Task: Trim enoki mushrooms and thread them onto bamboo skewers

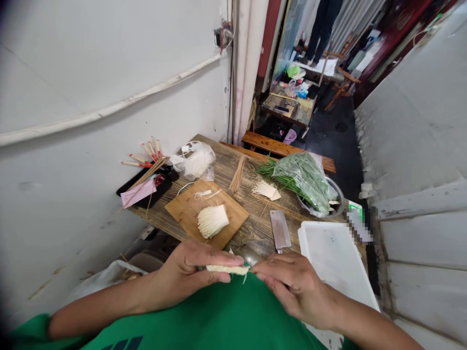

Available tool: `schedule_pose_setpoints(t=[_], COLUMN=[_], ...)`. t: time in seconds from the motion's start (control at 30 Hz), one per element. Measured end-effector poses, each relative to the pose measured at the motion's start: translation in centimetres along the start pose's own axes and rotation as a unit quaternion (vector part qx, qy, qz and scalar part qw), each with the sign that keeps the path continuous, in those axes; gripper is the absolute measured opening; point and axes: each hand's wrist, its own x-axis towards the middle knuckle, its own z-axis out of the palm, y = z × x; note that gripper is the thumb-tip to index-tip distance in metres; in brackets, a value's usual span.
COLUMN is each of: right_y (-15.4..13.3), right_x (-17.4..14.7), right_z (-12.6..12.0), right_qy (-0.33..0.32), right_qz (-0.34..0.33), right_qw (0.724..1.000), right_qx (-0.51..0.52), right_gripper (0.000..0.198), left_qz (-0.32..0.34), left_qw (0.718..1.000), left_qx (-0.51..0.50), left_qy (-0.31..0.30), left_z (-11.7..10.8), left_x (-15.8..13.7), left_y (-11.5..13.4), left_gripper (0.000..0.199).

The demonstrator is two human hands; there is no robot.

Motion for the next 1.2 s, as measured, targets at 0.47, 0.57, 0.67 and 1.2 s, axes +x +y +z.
schedule_pose_setpoints(t=[0.47,0.57,0.67,1.2], right_y=[-0.1,-0.5,-0.9,-1.8], right_x=[-0.2,-0.3,-0.3,-0.8], right_z=[0.6,0.6,0.6,0.5], right_qy=[0.042,0.029,0.028,0.058], right_qz=[0.054,0.066,0.078,0.082], right_qw=[0.998,0.997,0.996,0.995], right_qx=[0.003,0.011,0.025,0.013], right_gripper=[0.029,0.029,0.033,0.036], left_qz=[-0.073,-0.063,-0.07,-0.11], left_qw=[0.992,0.994,0.995,0.989], left_qx=[0.062,0.055,0.035,-0.083], left_qy=[0.077,0.074,0.069,0.047], left_z=[-0.4,-0.3,-0.1,0.9], left_x=[-0.7,-0.7,-0.7,-0.6], left_y=[0.3,0.5,0.6,0.1], left_gripper=[0.025,0.021,0.02,0.019])
